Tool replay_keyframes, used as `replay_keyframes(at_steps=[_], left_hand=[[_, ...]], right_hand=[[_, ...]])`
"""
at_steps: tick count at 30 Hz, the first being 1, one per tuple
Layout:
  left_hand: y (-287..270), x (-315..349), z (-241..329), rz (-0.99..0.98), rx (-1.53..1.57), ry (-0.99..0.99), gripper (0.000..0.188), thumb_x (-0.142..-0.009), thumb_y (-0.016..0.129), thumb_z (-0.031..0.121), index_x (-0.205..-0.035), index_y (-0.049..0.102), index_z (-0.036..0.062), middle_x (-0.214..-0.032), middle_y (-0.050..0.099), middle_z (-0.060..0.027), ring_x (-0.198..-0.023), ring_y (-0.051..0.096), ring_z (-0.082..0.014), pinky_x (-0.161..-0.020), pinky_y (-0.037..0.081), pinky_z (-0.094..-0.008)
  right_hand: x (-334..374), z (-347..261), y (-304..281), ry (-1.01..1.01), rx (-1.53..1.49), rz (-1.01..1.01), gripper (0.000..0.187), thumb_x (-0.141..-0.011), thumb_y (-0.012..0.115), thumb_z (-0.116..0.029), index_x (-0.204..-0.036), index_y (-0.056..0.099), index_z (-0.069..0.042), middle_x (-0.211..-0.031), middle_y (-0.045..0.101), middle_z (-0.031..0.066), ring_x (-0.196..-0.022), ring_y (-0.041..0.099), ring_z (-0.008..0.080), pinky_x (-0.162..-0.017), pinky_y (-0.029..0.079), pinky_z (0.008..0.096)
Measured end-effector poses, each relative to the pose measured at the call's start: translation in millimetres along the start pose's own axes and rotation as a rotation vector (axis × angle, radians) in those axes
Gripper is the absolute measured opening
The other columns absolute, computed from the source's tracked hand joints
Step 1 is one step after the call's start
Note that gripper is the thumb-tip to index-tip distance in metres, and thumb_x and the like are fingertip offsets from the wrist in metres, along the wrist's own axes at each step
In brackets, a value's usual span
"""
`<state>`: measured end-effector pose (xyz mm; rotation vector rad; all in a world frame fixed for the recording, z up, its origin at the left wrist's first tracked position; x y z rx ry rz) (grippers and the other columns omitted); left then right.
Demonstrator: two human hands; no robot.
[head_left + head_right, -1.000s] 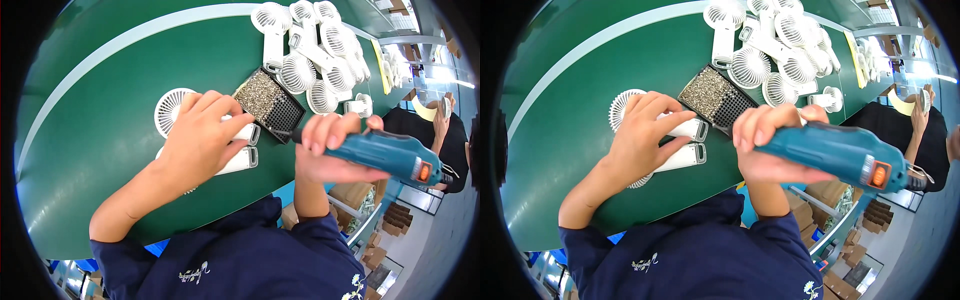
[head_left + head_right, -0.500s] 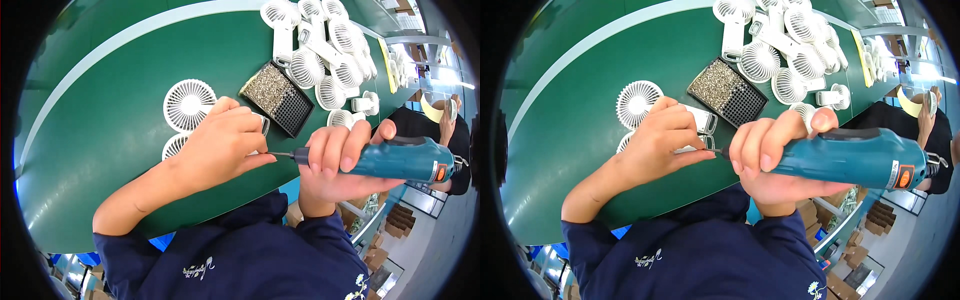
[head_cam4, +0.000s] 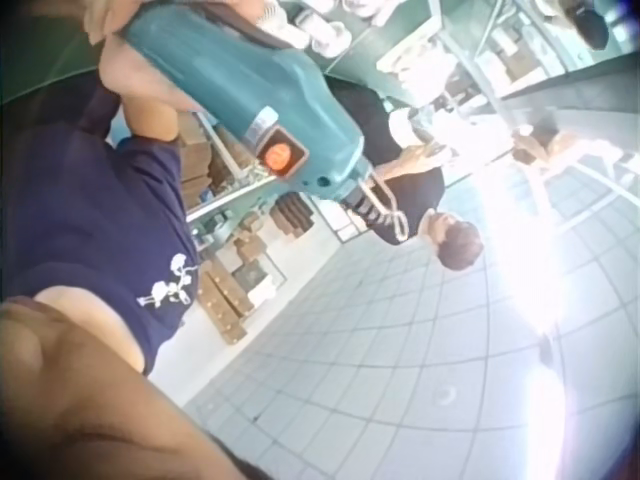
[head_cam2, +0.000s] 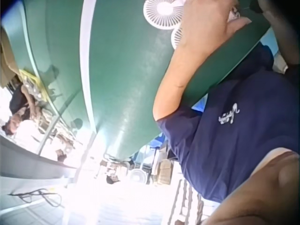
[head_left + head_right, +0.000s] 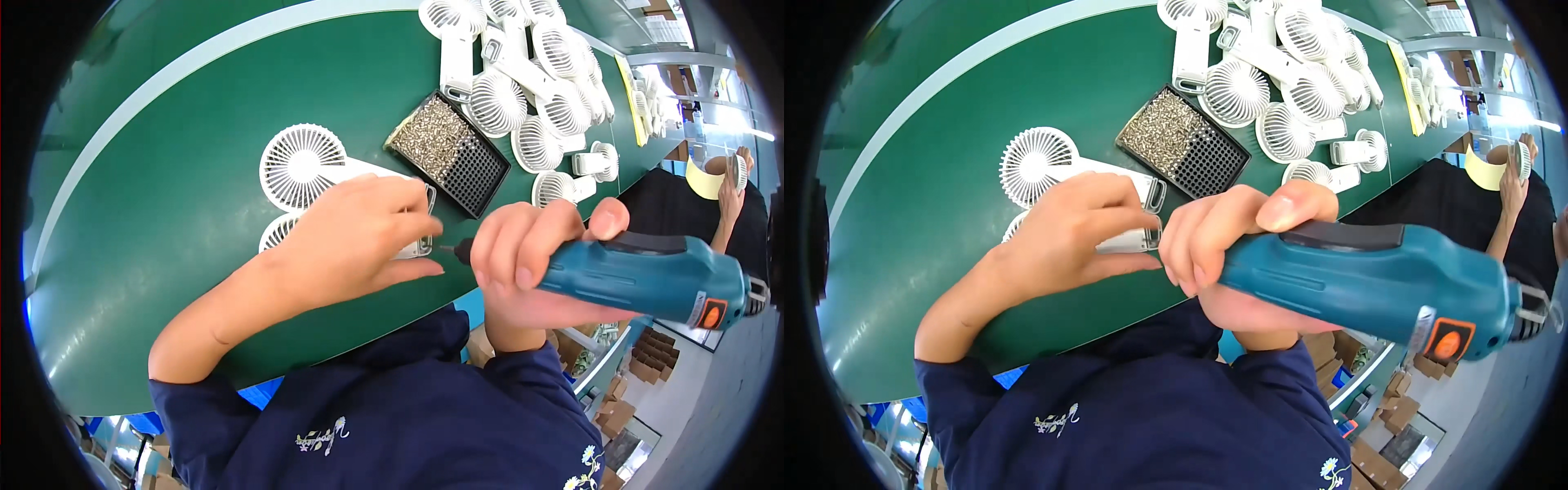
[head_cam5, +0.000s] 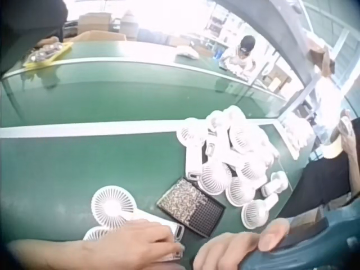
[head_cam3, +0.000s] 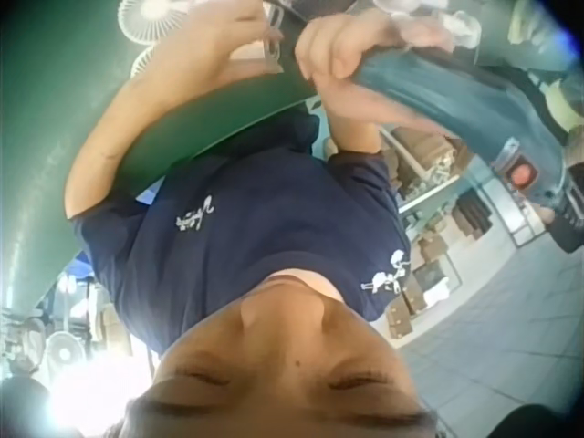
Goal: Assembling portable mini fans using an electric screwdriver at a factory production line.
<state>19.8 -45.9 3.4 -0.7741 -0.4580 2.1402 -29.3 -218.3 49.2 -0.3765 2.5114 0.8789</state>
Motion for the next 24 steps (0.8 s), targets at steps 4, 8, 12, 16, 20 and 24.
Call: replay_keyframes(at_steps=[4, 8, 12, 16, 20, 24], left_hand=[[-14, -5, -1, 0.041, -0.264, -0.068, 0.044, -0.064, 0.085, 0.017, -0.103, 0.067, 0.0067, -0.097, 0.06, -0.0066, -0.093, 0.057, -0.0253, -0.077, 0.043, -0.0374], [-14, -2, -7, 0.019, -0.298, -0.089, 0.037, -0.067, 0.082, 0.012, -0.101, 0.067, 0.0061, -0.097, 0.06, -0.0055, -0.095, 0.056, -0.0245, -0.081, 0.041, -0.0375], [-10, 0, -10, 0.023, -0.339, -0.116, 0.029, -0.071, 0.078, 0.006, -0.099, 0.068, 0.006, -0.095, 0.06, -0.0041, -0.091, 0.056, -0.0225, -0.082, 0.039, -0.0367], [-9, 0, -11, 0.022, -0.338, -0.132, 0.026, -0.073, 0.077, 0.005, -0.098, 0.069, 0.0061, -0.093, 0.06, -0.0033, -0.09, 0.056, -0.0211, -0.082, 0.039, -0.0362], [-8, 0, -12, 0.038, -0.335, -0.123, 0.026, -0.073, 0.077, 0.005, -0.098, 0.069, 0.0062, -0.093, 0.06, -0.0033, -0.09, 0.056, -0.0209, -0.081, 0.039, -0.0359], [-9, 1, -12, 0.039, -0.337, -0.122, 0.026, -0.073, 0.077, 0.006, -0.098, 0.069, 0.0062, -0.093, 0.059, -0.0032, -0.089, 0.055, -0.0209, -0.082, 0.039, -0.0358]], right_hand=[[5, 7, -5, -0.109, 0.142, 0.047, 0.074, -0.087, 0.054, -0.071, -0.125, 0.043, -0.009, -0.075, 0.056, 0.0156, -0.057, 0.054, 0.0266, -0.051, 0.048, 0.038], [4, 18, -13, -0.171, 0.199, 0.037, 0.079, -0.086, 0.053, -0.073, -0.128, 0.041, -0.008, -0.077, 0.055, 0.0154, -0.059, 0.054, 0.0264, -0.053, 0.048, 0.0379], [5, 24, -16, -0.215, 0.189, 0.054, 0.083, -0.084, 0.051, -0.077, -0.129, 0.041, -0.008, -0.077, 0.055, 0.0151, -0.057, 0.054, 0.026, -0.051, 0.048, 0.0378], [4, 26, -16, -0.179, 0.158, 0.085, 0.085, -0.083, 0.049, -0.08, -0.129, 0.041, -0.008, -0.077, 0.056, 0.0147, -0.057, 0.054, 0.026, -0.051, 0.048, 0.0379], [3, 24, -14, -0.192, 0.162, 0.053, 0.087, -0.083, 0.046, -0.082, -0.13, 0.04, -0.009, -0.077, 0.056, 0.0139, -0.057, 0.055, 0.0258, -0.051, 0.048, 0.0378], [0, 31, -17, -0.198, 0.223, 0.087, 0.082, -0.087, 0.039, -0.081, -0.13, 0.041, -0.011, -0.076, 0.055, 0.0097, -0.05, 0.053, 0.0209, -0.044, 0.045, 0.0343]])
Point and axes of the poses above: each hand's wrist, its own x-axis away from the middle knuckle, its own y-axis out of the palm, z = x × y, the point moved 2 cm from there along -x, towards the middle knuckle
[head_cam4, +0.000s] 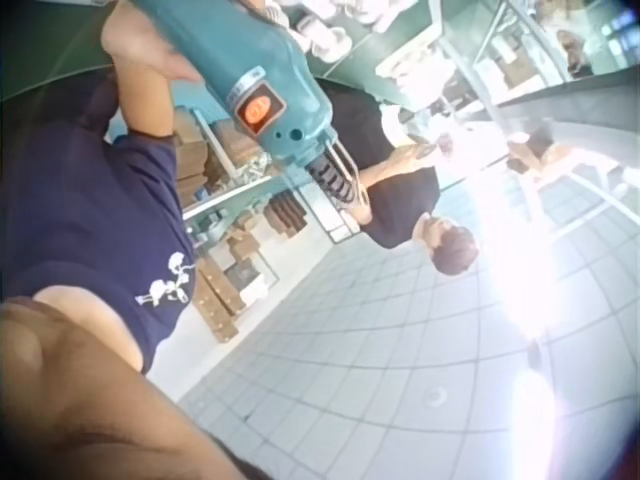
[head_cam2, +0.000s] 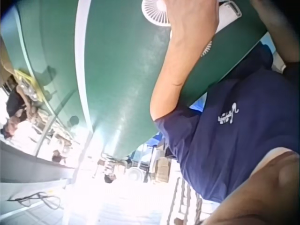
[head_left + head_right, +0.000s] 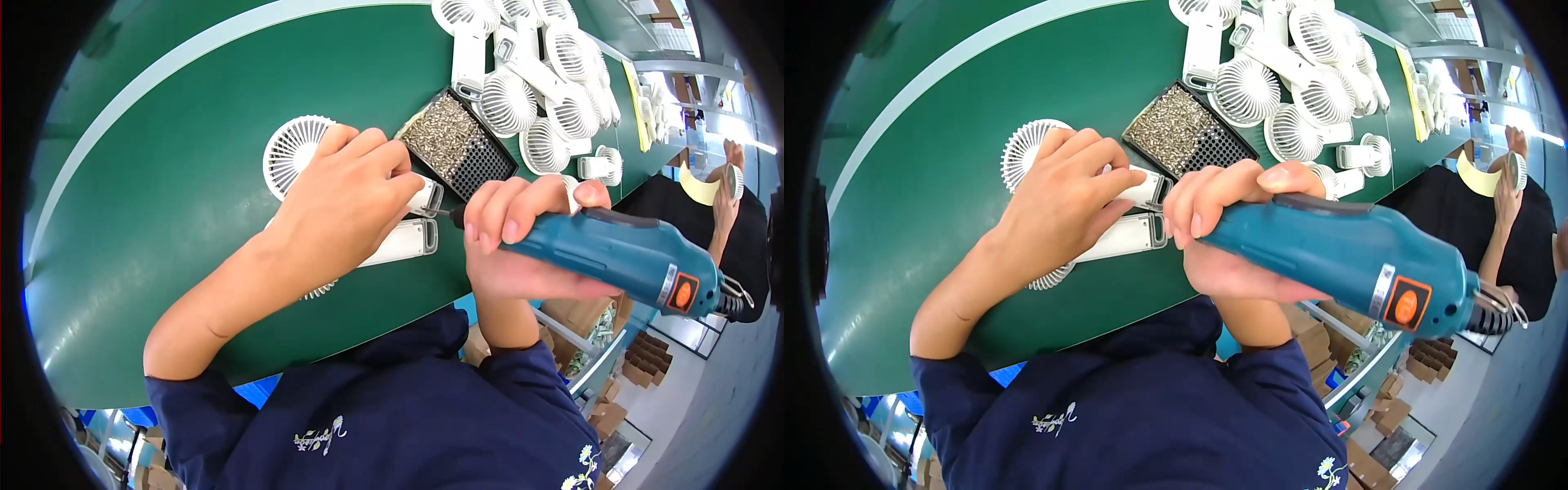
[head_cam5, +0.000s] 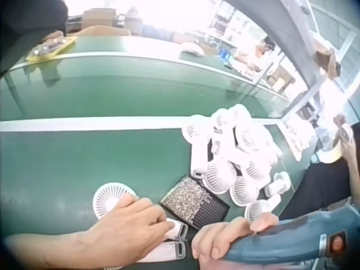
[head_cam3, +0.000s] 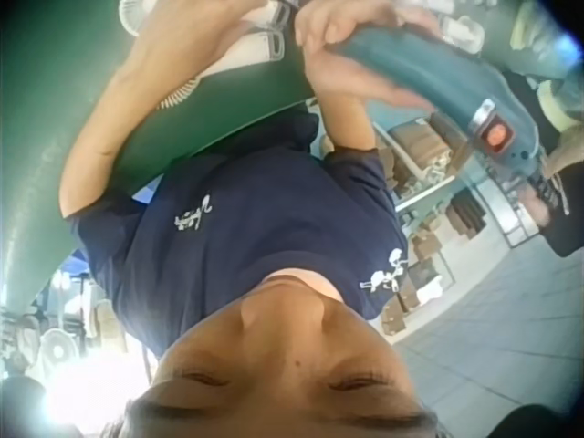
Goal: Assembling portable mini fans using an electric screwdriver at a factory production line.
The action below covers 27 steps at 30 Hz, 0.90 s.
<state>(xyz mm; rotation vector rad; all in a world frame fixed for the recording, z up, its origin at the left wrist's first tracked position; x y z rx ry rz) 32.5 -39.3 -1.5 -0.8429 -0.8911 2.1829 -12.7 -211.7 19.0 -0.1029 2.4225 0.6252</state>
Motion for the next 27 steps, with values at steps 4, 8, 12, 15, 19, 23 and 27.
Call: replay_keyframes(at_steps=[4, 8, 12, 15, 19, 23, 27], left_hand=[[0, 0, 0, -0.003, 0.001, -0.004, 0.026, -0.073, 0.077, 0.006, -0.097, 0.069, 0.0062, -0.092, 0.059, -0.0031, -0.088, 0.055, -0.0209, -0.081, 0.039, -0.0359], [1, 0, -1, -0.001, -0.012, -0.003, 0.026, -0.073, 0.077, 0.006, -0.097, 0.069, 0.0062, -0.092, 0.059, -0.003, -0.088, 0.055, -0.0207, -0.081, 0.039, -0.0359], [2, -1, 0, -0.008, -0.013, -0.006, 0.026, -0.073, 0.077, 0.006, -0.097, 0.069, 0.0063, -0.092, 0.059, -0.0028, -0.088, 0.055, -0.0207, -0.081, 0.039, -0.0358], [1, 0, -1, -0.009, -0.019, -0.008, 0.026, -0.073, 0.077, 0.008, -0.097, 0.069, 0.0065, -0.092, 0.059, -0.0028, -0.088, 0.055, -0.0207, -0.081, 0.039, -0.0361], [-1, -1, 3, 0.008, 0.021, -0.01, 0.026, -0.072, 0.079, 0.013, -0.095, 0.068, 0.0078, -0.089, 0.058, -0.0028, -0.087, 0.055, -0.0205, -0.081, 0.039, -0.0374], [-1, -1, 7, 0.0, 0.045, 0.017, 0.022, -0.071, 0.08, 0.014, -0.089, 0.068, 0.0092, -0.084, 0.057, -0.0015, -0.084, 0.054, -0.0201, -0.083, 0.04, -0.0388], [3, 1, 7, 0.007, 0.064, 0.077, 0.013, -0.073, 0.077, 0.013, -0.081, 0.068, 0.0106, -0.078, 0.054, 0.0002, -0.079, 0.053, -0.0193, -0.086, 0.04, -0.0397]], right_hand=[[1, 2, -3, -0.005, -0.001, 0.04, 0.081, -0.087, 0.038, -0.081, -0.129, 0.041, -0.011, -0.076, 0.055, 0.0098, -0.051, 0.053, 0.0203, -0.044, 0.045, 0.0334], [0, 0, -4, -0.016, 0.001, 0.038, 0.082, -0.087, 0.037, -0.082, -0.128, 0.041, -0.01, -0.076, 0.055, 0.0096, -0.051, 0.053, 0.0197, -0.044, 0.045, 0.0329], [5, 1, -6, -0.026, -0.089, 0.056, 0.09, -0.082, 0.041, -0.085, -0.13, 0.04, -0.009, -0.076, 0.055, 0.0144, -0.056, 0.055, 0.0245, -0.049, 0.048, 0.0367], [7, 1, -5, -0.009, -0.068, 0.051, 0.088, -0.083, 0.041, -0.085, -0.131, 0.04, -0.011, -0.076, 0.055, 0.0138, -0.056, 0.055, 0.0246, -0.05, 0.048, 0.0368], [5, -4, 3, -0.028, -0.071, 0.088, 0.085, -0.084, 0.041, -0.083, -0.132, 0.039, -0.013, -0.076, 0.054, 0.0131, -0.055, 0.055, 0.0244, -0.049, 0.048, 0.0367], [1, -15, 10, -0.043, -0.052, 0.064, 0.08, -0.086, 0.043, -0.08, -0.132, 0.038, -0.014, -0.076, 0.054, 0.0121, -0.053, 0.054, 0.0244, -0.048, 0.047, 0.0371], [0, -19, 12, -0.037, -0.07, 0.039, 0.077, -0.087, 0.044, -0.078, -0.132, 0.038, -0.015, -0.078, 0.055, 0.0117, -0.053, 0.054, 0.0239, -0.048, 0.048, 0.0371]])
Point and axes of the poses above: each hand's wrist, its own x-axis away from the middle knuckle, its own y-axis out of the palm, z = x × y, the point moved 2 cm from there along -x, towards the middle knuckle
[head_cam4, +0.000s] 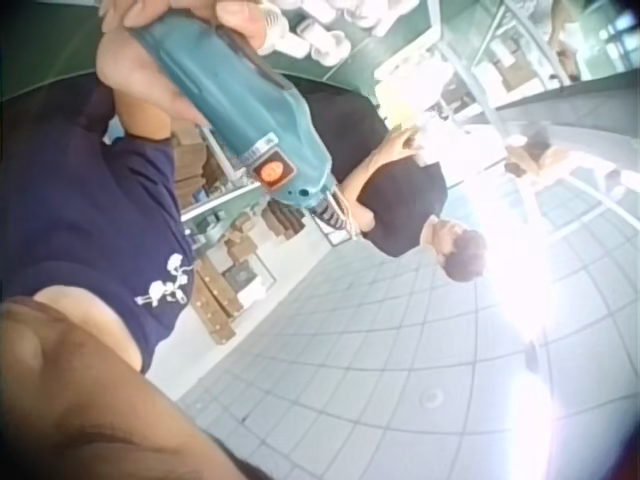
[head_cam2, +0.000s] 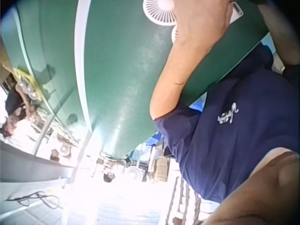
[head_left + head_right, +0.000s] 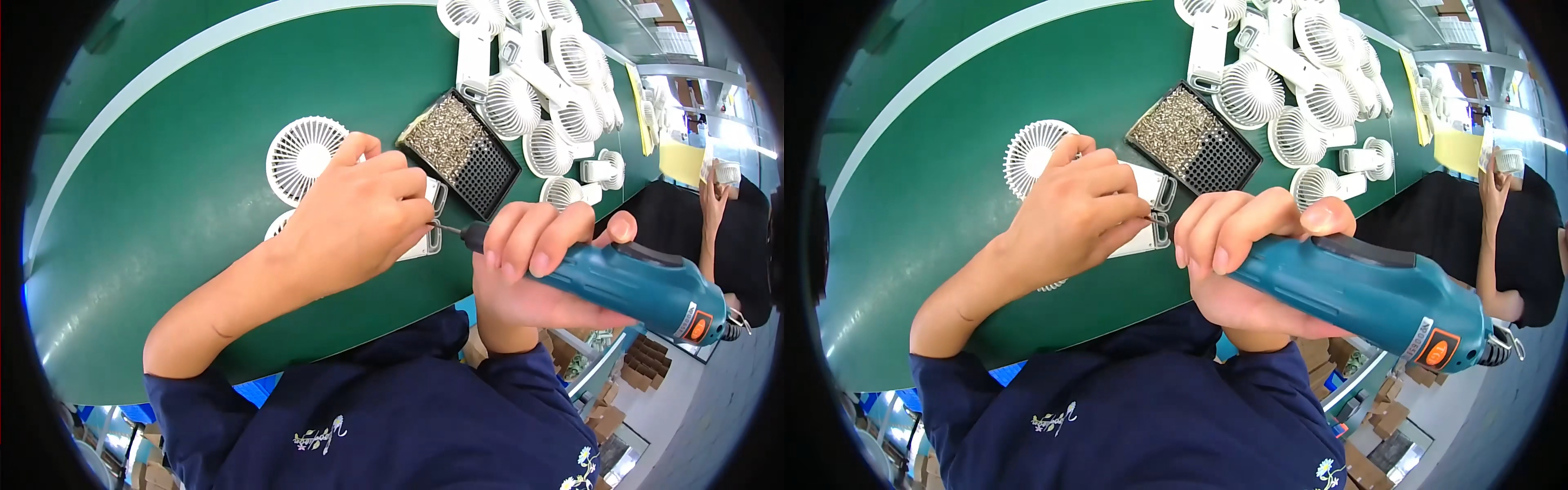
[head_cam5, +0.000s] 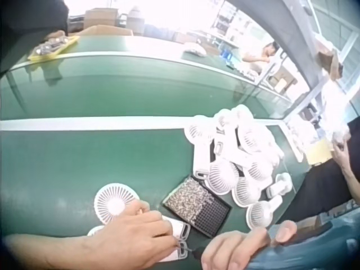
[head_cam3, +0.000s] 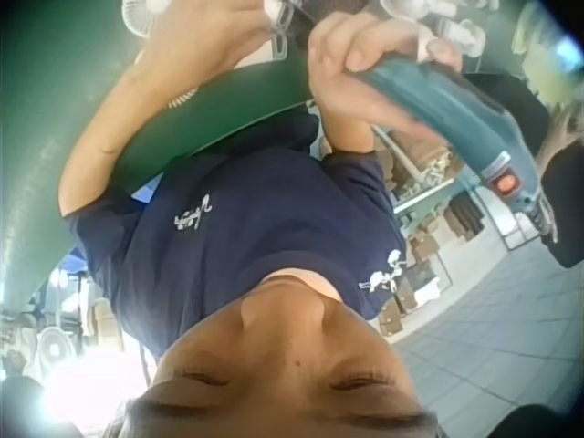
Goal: Assembling portable mini fans using an electric screwdriver at a factory production line.
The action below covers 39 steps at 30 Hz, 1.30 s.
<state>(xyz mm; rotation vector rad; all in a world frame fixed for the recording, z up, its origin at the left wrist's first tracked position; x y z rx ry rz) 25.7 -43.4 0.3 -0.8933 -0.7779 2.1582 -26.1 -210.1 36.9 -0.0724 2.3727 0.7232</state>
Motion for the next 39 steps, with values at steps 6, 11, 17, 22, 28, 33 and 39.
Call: replay_keyframes(at_steps=[6, 11, 17, 22, 28, 33, 39], left_hand=[[1, -2, 1, 0.035, 0.011, 0.046, 0.01, -0.075, 0.073, 0.014, -0.071, 0.064, 0.0098, -0.073, 0.052, 0.0004, -0.076, 0.054, -0.017, -0.086, 0.04, -0.0383], [1, -1, 1, -0.007, 0.011, 0.043, 0.007, -0.075, 0.073, 0.014, -0.076, 0.067, 0.0095, -0.077, 0.054, 0.0001, -0.081, 0.054, -0.0175, -0.086, 0.039, -0.0376], [-11, -4, -6, 0.068, -0.06, -0.062, 0.031, -0.069, 0.079, 0.01, -0.099, 0.07, 0.0061, -0.092, 0.06, -0.0022, -0.089, 0.055, -0.0215, -0.085, 0.039, -0.0358], [-7, 0, -11, -0.036, -0.119, -0.096, 0.028, -0.071, 0.078, 0.01, -0.097, 0.07, 0.006, -0.09, 0.06, -0.0018, -0.091, 0.055, -0.0205, -0.086, 0.039, -0.0359], [-7, -1, -11, -0.04, -0.124, -0.107, 0.026, -0.072, 0.078, 0.011, -0.096, 0.07, 0.0063, -0.088, 0.06, -0.0017, -0.09, 0.055, -0.02, -0.085, 0.038, -0.0356], [-6, -1, -11, -0.024, -0.114, -0.103, 0.026, -0.072, 0.078, 0.012, -0.096, 0.071, 0.0062, -0.088, 0.059, -0.0017, -0.089, 0.055, -0.02, -0.085, 0.038, -0.0357], [-6, -1, -10, -0.018, -0.129, -0.105, 0.017, -0.076, 0.078, 0.016, -0.089, 0.071, 0.0082, -0.086, 0.06, -0.0021, -0.091, 0.055, -0.0198, -0.09, 0.039, -0.0369]], right_hand=[[0, -2, -1, 0.07, -0.005, 0.044, 0.079, -0.086, 0.044, -0.079, -0.132, 0.038, -0.016, -0.078, 0.055, 0.0118, -0.056, 0.054, 0.0243, -0.049, 0.047, 0.0373], [0, 2, -3, 0.064, -0.033, -0.07, 0.08, -0.086, 0.043, -0.08, -0.131, 0.039, -0.015, -0.077, 0.055, 0.0128, -0.057, 0.054, 0.0253, -0.05, 0.047, 0.038], [4, 8, -4, -0.024, 0.064, -0.032, 0.081, -0.087, 0.045, -0.078, -0.13, 0.04, -0.009, -0.077, 0.055, 0.0148, -0.056, 0.054, 0.0255, -0.05, 0.047, 0.0369], [7, 20, -10, -0.009, 0.086, -0.049, 0.083, -0.085, 0.05, -0.077, -0.129, 0.039, -0.006, -0.076, 0.055, 0.0148, -0.054, 0.053, 0.0245, -0.049, 0.047, 0.035], [6, 22, -9, 0.014, 0.153, -0.071, 0.083, -0.087, 0.037, -0.082, -0.125, 0.042, -0.009, -0.074, 0.053, 0.0102, -0.052, 0.053, 0.0226, -0.046, 0.045, 0.0356], [7, 24, -11, -0.054, 0.096, -0.119, 0.08, -0.086, 0.053, -0.073, -0.126, 0.041, -0.005, -0.076, 0.056, 0.0154, -0.052, 0.053, 0.024, -0.048, 0.047, 0.0354], [-6, -4, -21, -0.106, 0.085, 0.007, 0.08, -0.087, 0.043, -0.078, -0.132, 0.042, -0.012, -0.078, 0.055, 0.0129, -0.054, 0.053, 0.0234, -0.048, 0.047, 0.0364]])
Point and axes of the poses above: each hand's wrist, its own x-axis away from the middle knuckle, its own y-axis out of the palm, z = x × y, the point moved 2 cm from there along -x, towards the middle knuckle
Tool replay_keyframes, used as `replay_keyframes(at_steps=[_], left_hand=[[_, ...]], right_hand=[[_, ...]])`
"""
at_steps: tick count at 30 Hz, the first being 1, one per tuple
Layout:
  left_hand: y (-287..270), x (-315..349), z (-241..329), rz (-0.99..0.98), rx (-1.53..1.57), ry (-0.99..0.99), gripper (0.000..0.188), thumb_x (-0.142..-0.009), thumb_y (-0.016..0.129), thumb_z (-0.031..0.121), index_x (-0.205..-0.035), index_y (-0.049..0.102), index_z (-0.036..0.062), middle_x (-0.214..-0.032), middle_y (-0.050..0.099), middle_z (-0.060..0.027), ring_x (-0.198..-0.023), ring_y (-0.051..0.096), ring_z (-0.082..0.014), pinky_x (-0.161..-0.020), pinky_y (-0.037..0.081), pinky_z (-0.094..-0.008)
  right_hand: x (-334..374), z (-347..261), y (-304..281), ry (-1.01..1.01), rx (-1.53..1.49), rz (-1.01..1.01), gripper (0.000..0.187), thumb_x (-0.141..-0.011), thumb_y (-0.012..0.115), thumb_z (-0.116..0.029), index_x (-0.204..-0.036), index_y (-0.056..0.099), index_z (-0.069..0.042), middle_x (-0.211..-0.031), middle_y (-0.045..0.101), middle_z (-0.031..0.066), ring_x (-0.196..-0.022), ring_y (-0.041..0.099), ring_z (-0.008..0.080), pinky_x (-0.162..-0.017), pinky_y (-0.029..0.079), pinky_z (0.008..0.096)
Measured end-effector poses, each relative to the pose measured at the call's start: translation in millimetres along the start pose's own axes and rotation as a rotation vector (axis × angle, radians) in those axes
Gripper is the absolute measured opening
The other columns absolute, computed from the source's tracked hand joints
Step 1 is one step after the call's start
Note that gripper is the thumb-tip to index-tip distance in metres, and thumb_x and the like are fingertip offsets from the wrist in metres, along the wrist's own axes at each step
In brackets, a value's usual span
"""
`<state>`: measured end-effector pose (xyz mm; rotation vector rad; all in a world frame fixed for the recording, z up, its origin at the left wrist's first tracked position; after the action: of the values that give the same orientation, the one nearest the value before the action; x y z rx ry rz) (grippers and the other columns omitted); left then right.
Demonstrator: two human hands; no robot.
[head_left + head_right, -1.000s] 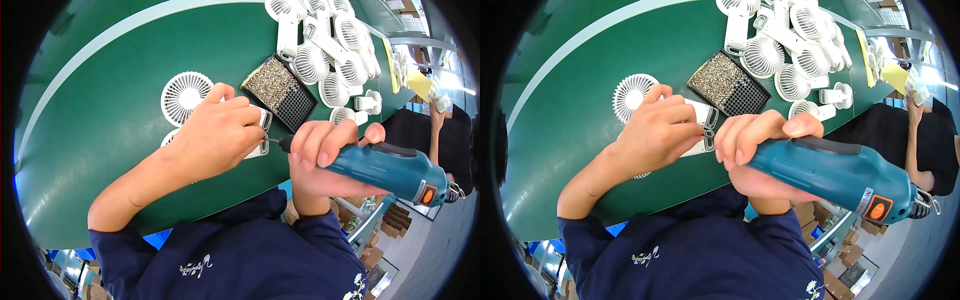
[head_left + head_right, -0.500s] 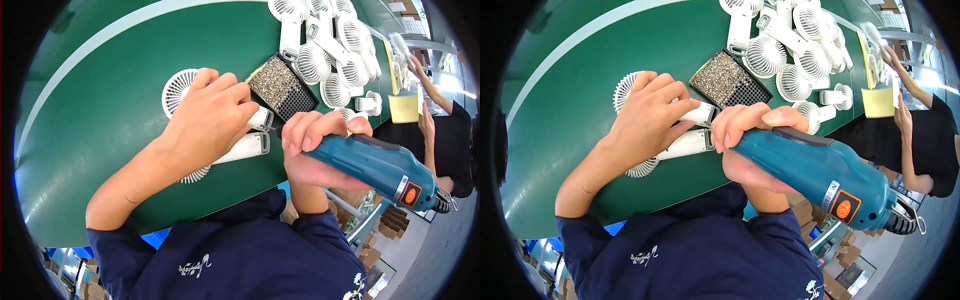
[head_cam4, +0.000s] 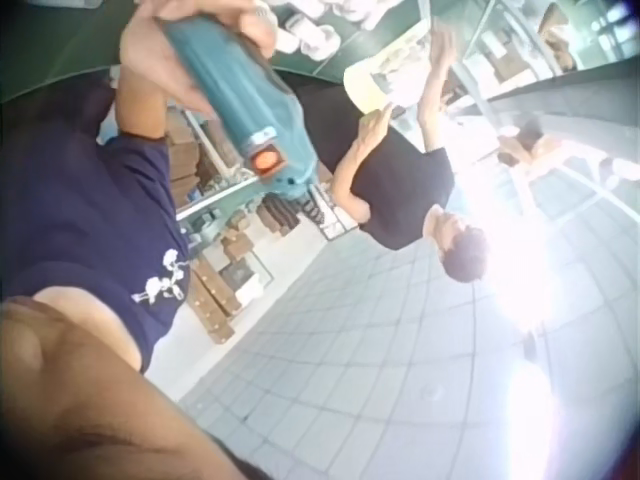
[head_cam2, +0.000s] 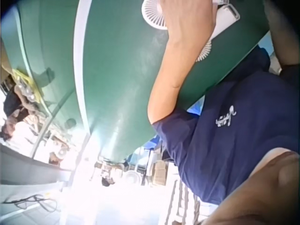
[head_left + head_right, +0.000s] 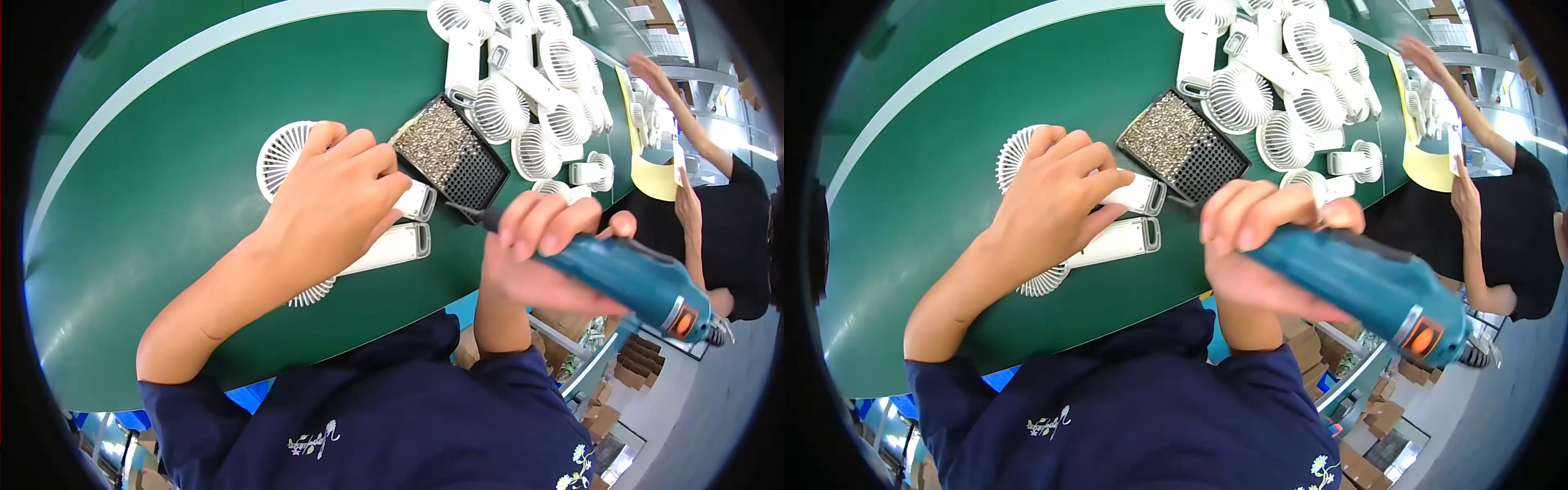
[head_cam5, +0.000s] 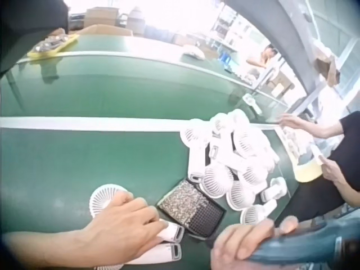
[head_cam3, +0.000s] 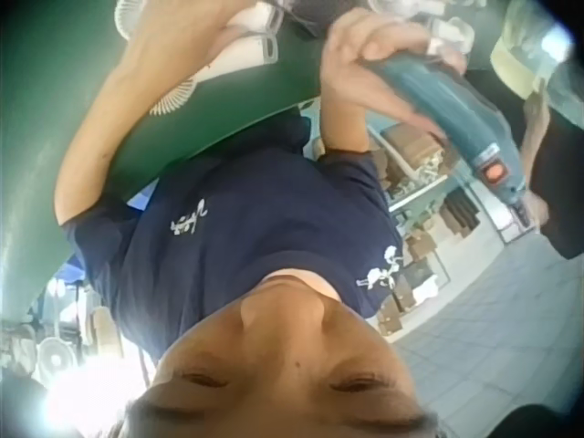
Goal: Assembling portable mini fans using an electric screwdriver at a factory production line.
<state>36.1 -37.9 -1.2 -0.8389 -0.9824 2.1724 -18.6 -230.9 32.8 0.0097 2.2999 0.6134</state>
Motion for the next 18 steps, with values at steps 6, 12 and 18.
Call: replay_keyframes(at_steps=[6, 12, 18], left_hand=[[0, 0, 0, -0.014, -0.011, -0.001, 0.019, -0.076, 0.078, 0.017, -0.092, 0.071, 0.008, -0.086, 0.06, -0.0017, -0.091, 0.054, -0.0198, -0.09, 0.038, -0.0363], [0, -1, 0, -0.012, 0.003, -0.008, 0.019, -0.076, 0.078, 0.017, -0.091, 0.071, 0.0078, -0.086, 0.059, -0.002, -0.09, 0.054, -0.0203, -0.088, 0.038, -0.0364], [-2, 0, 0, -0.019, 0.006, -0.006, 0.022, -0.075, 0.078, 0.017, -0.093, 0.069, 0.0074, -0.087, 0.059, -0.0025, -0.089, 0.054, -0.0207, -0.088, 0.038, -0.0366]], right_hand=[[-8, 21, -20, 0.03, 0.12, 0.25, 0.084, -0.084, 0.033, -0.086, -0.124, 0.045, -0.013, -0.067, 0.05, 0.004, -0.044, 0.044, 0.0142, -0.038, 0.038, 0.0293], [-2, 30, -22, 0.071, 0.146, 0.181, 0.085, -0.083, 0.033, -0.087, -0.124, 0.045, -0.013, -0.066, 0.05, 0.0043, -0.042, 0.044, 0.0148, -0.038, 0.04, 0.0297], [-1, 25, -15, 0.053, 0.095, 0.217, 0.086, -0.083, 0.034, -0.086, -0.126, 0.045, -0.013, -0.068, 0.051, 0.0051, -0.045, 0.047, 0.0152, -0.038, 0.04, 0.0298]])
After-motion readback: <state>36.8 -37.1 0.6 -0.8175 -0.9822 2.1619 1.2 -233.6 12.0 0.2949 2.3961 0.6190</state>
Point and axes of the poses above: each hand's wrist, its own x-axis away from the middle knuckle, its own y-axis out of the palm, z = x × y, the point moved 2 cm from there along -x, towards the middle knuckle
